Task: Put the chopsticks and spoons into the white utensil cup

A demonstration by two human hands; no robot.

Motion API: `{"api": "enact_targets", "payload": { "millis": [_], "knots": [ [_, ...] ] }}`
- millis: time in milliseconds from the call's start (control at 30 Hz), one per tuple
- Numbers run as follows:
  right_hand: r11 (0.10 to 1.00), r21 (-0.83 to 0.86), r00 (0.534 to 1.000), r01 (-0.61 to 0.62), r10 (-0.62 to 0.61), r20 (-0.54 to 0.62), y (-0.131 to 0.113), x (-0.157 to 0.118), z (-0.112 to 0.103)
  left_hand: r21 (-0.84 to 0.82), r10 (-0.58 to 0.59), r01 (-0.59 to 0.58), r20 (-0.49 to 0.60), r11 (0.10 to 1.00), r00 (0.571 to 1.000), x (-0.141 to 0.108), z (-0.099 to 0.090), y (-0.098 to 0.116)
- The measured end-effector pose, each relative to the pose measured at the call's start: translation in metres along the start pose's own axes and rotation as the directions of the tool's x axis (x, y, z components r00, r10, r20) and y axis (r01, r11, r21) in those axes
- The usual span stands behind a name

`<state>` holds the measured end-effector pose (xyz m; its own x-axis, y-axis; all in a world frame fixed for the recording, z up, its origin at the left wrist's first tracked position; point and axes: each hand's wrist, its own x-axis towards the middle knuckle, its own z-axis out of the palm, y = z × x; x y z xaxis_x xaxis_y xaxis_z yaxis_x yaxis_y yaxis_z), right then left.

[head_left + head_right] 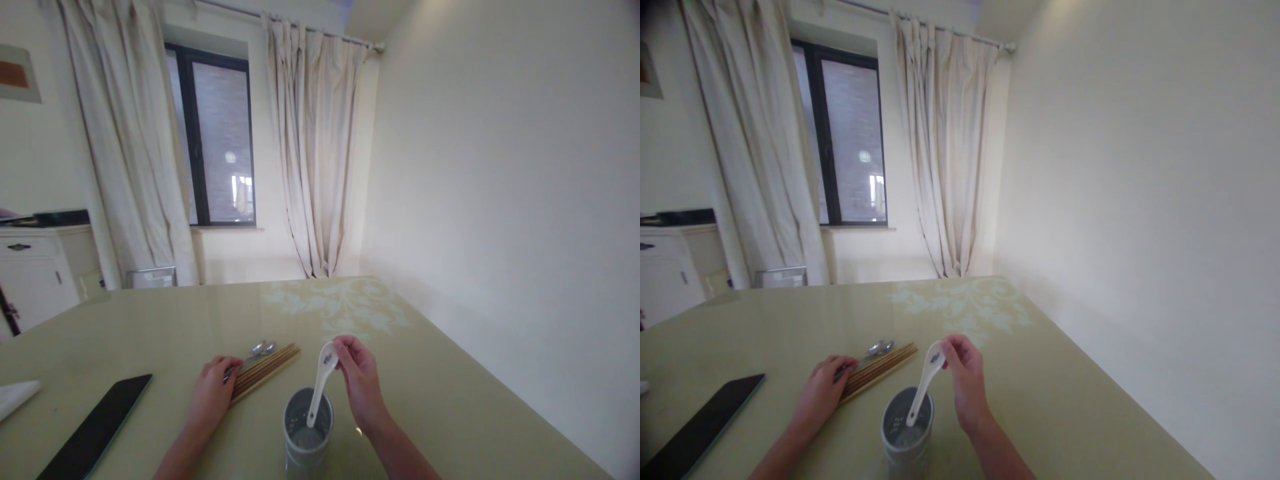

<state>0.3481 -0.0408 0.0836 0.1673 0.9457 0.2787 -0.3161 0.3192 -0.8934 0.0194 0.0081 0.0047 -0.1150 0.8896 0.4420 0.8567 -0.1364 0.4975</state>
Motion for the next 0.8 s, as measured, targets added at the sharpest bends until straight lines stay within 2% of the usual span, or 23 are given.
{"api": "enact_targets", "payload": {
  "millis": [100,233,433,567,633,700,800],
  "knots": [
    [0.993,0.101,0.979,-0.058,0.076,-0.188,0.011,0.009,-0.009,0.097,0.008,-0.003,-0.048,0.995,0.999,-0.004,0.001,0.0],
    [0.984,0.144,0.934,-0.103,0.145,-0.326,0.031,0.016,-0.022,0.155,-0.034,0.029,0.028,0.987,0.999,-0.004,0.001,0.002],
    [0.99,0.056,0.937,-0.129,0.14,-0.319,0.065,0.018,-0.027,0.168,-0.022,0.011,0.065,0.986,0.998,-0.004,-0.002,0.007],
    [0.994,-0.015,0.962,-0.105,0.098,-0.256,0.071,0.015,-0.023,0.204,0.135,-0.123,-0.045,0.971,0.99,-0.01,-0.009,0.027],
    [0.994,-0.047,0.967,-0.102,0.088,-0.24,0.067,0.013,-0.019,0.182,0.276,-0.257,-0.093,0.949,0.957,-0.014,-0.009,0.045],
    [0.991,-0.082,0.974,-0.109,0.09,-0.208,0.062,0.01,-0.014,0.142,0.445,-0.432,-0.076,0.89,0.892,-0.02,-0.005,0.065],
    [0.984,-0.109,0.984,-0.14,0.125,-0.129,0.058,0.005,-0.006,0.139,0.611,-0.603,-0.021,0.785,0.791,-0.029,0.002,0.088]
  ]
}}
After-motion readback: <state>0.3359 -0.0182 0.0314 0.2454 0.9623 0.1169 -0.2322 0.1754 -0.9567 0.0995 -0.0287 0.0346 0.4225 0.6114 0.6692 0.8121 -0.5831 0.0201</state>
